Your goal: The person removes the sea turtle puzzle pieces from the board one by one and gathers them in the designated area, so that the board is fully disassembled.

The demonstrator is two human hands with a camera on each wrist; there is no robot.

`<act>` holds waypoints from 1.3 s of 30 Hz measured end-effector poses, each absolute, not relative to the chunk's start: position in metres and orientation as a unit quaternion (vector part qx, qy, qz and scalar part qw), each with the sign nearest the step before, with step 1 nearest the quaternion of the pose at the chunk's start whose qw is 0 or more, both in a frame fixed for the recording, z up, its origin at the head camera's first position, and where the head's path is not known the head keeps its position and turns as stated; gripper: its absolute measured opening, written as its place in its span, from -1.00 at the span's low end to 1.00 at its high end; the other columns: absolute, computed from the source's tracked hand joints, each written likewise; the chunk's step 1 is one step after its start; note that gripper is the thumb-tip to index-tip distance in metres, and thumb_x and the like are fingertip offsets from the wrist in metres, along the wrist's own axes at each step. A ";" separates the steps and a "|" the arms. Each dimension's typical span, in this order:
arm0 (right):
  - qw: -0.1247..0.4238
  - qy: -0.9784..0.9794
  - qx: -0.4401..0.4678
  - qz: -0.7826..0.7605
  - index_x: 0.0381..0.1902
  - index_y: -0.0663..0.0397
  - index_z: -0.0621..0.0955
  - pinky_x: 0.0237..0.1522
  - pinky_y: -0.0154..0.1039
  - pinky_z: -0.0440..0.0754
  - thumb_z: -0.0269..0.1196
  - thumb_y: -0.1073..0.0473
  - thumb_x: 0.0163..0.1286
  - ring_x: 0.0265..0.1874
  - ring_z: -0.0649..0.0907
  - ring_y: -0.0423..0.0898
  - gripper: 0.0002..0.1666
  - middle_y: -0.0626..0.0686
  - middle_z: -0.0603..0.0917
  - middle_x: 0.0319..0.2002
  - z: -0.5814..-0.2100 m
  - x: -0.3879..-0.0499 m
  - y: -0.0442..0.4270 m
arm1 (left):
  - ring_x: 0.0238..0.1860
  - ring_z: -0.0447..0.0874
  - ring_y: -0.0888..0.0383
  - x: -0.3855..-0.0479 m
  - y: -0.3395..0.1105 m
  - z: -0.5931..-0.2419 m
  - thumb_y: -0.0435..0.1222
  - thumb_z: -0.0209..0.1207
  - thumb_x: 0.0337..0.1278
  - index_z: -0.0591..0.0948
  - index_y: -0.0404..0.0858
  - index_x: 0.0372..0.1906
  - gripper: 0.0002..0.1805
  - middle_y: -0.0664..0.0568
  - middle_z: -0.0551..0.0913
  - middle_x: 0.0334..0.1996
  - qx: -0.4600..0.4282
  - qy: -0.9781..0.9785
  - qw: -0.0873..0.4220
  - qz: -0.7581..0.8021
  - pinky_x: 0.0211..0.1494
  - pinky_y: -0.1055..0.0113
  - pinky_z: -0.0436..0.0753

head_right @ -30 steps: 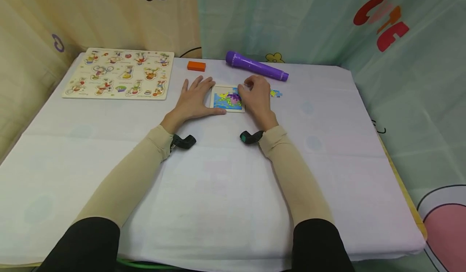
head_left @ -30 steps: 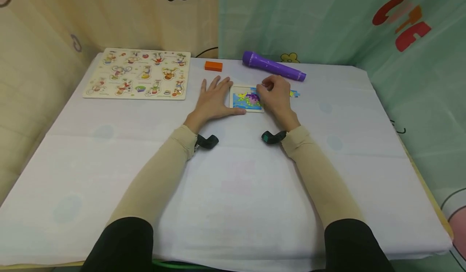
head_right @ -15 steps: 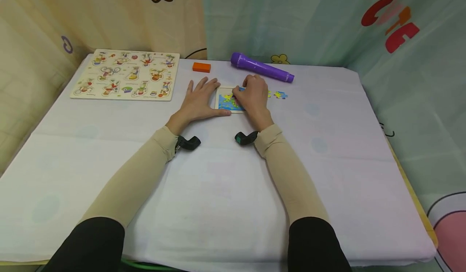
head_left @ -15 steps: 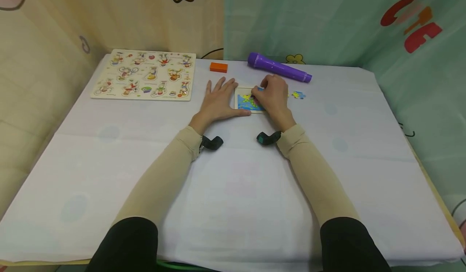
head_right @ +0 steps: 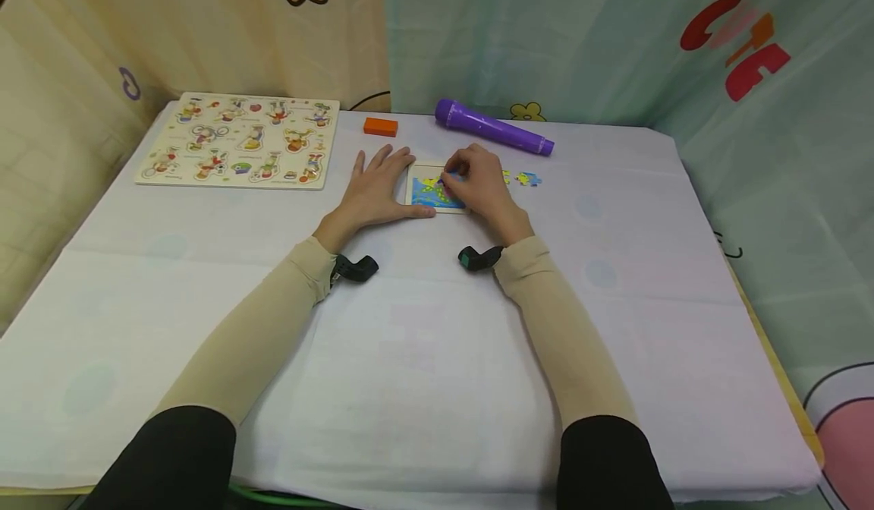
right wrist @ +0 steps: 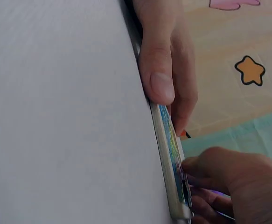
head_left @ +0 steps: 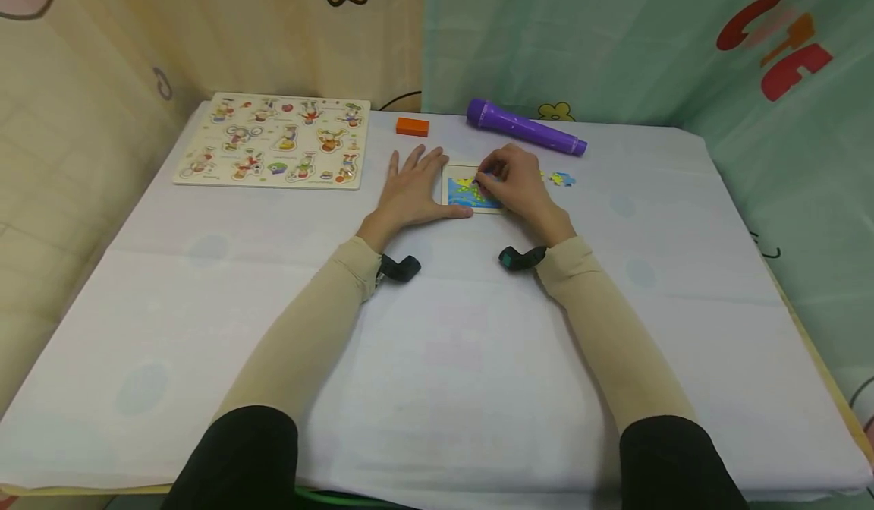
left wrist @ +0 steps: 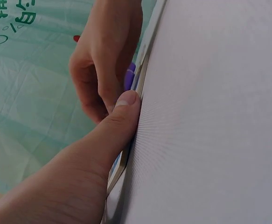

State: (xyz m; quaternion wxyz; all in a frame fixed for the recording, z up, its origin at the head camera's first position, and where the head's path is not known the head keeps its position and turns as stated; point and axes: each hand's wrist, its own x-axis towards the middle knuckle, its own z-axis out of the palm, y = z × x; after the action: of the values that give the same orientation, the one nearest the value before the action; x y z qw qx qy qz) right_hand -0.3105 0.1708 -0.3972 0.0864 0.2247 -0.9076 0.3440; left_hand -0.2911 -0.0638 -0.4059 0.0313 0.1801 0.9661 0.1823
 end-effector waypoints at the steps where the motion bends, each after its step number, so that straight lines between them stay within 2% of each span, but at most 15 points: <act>1: 0.069 -0.909 0.232 0.340 -0.07 0.24 0.77 -0.09 -0.13 0.58 0.41 0.18 0.40 -0.17 0.64 0.08 -0.75 0.21 0.69 -0.15 -0.395 -0.309 0.174 | 0.75 -0.30 -0.01 -0.291 -0.063 -0.406 0.59 0.21 -0.07 0.12 -0.07 0.71 0.33 0.06 0.00 0.74 0.180 0.966 0.032 0.183 0.71 -0.20 -0.47; 7: -0.014 -0.912 0.258 0.317 0.12 0.19 0.73 0.15 -0.03 0.62 0.48 0.19 0.36 0.02 0.65 0.06 -0.60 0.18 0.70 0.02 -0.383 -0.304 0.187 | 0.75 -0.29 -0.03 -0.290 -0.064 -0.406 0.58 0.22 -0.06 0.13 -0.08 0.70 0.33 0.04 0.01 0.73 0.181 0.966 0.028 0.183 0.71 -0.21 -0.46; 13: -0.034 -0.905 0.258 0.335 0.12 0.17 0.72 0.07 -0.09 0.62 0.52 0.17 0.33 -0.01 0.64 0.04 -0.57 0.15 0.71 0.02 -0.379 -0.302 0.187 | 0.75 -0.28 -0.03 -0.290 -0.063 -0.405 0.58 0.22 -0.05 0.14 -0.09 0.70 0.32 0.03 0.02 0.73 0.181 0.965 0.028 0.185 0.71 -0.21 -0.46; 16: -0.015 -0.905 0.246 0.346 0.12 0.17 0.72 0.06 -0.11 0.65 0.53 0.16 0.31 -0.03 0.65 0.02 -0.55 0.14 0.70 0.01 -0.382 -0.301 0.189 | 0.75 -0.29 -0.03 -0.290 -0.063 -0.405 0.58 0.22 -0.05 0.14 -0.09 0.69 0.32 0.03 0.01 0.73 0.181 0.965 0.029 0.187 0.71 -0.22 -0.45; 21: 0.036 -0.899 0.214 0.380 0.11 0.19 0.72 0.11 -0.05 0.72 0.52 0.21 0.29 -0.03 0.67 0.00 -0.56 0.14 0.70 0.01 -0.384 -0.295 0.207 | 0.75 -0.28 -0.03 -0.289 -0.063 -0.406 0.56 0.24 -0.05 0.13 -0.08 0.70 0.31 0.04 0.01 0.73 0.181 0.965 0.027 0.189 0.71 -0.20 -0.46; 29: 0.128 -0.886 0.133 0.425 0.13 0.18 0.72 0.03 -0.39 0.67 0.52 0.23 0.28 -0.02 0.66 -0.02 -0.54 0.15 0.69 0.06 -0.398 -0.288 0.269 | 0.75 -0.30 -0.02 -0.289 -0.065 -0.405 0.53 0.26 -0.04 0.12 -0.09 0.70 0.31 0.04 -0.01 0.74 0.184 0.964 0.032 0.190 0.70 -0.18 -0.49; 34: 0.162 -0.878 0.098 0.439 0.16 0.14 0.72 0.09 -0.39 0.67 0.51 0.21 0.29 0.01 0.65 -0.08 -0.52 0.10 0.68 0.09 -0.404 -0.286 0.300 | 0.75 -0.30 -0.01 -0.289 -0.065 -0.407 0.54 0.26 -0.05 0.12 -0.09 0.70 0.32 0.05 -0.01 0.74 0.183 0.963 0.032 0.194 0.70 -0.18 -0.50; 39: 0.178 -0.886 0.052 0.426 0.13 0.12 0.74 0.05 -0.46 0.61 0.50 0.17 0.29 -0.06 0.61 -0.19 -0.55 0.02 0.64 0.00 -0.408 -0.285 0.322 | 0.75 -0.31 -0.02 -0.290 -0.065 -0.406 0.55 0.25 -0.06 0.11 -0.09 0.70 0.33 0.04 -0.02 0.74 0.184 0.963 0.032 0.193 0.70 -0.17 -0.51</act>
State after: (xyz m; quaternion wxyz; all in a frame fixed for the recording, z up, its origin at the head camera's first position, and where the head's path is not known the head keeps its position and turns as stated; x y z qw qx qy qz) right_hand -0.2852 0.3224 -0.4081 0.1777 0.0523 -0.8855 0.4260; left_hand -0.2901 -0.0654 -0.4063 0.0317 0.1843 0.9632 0.1933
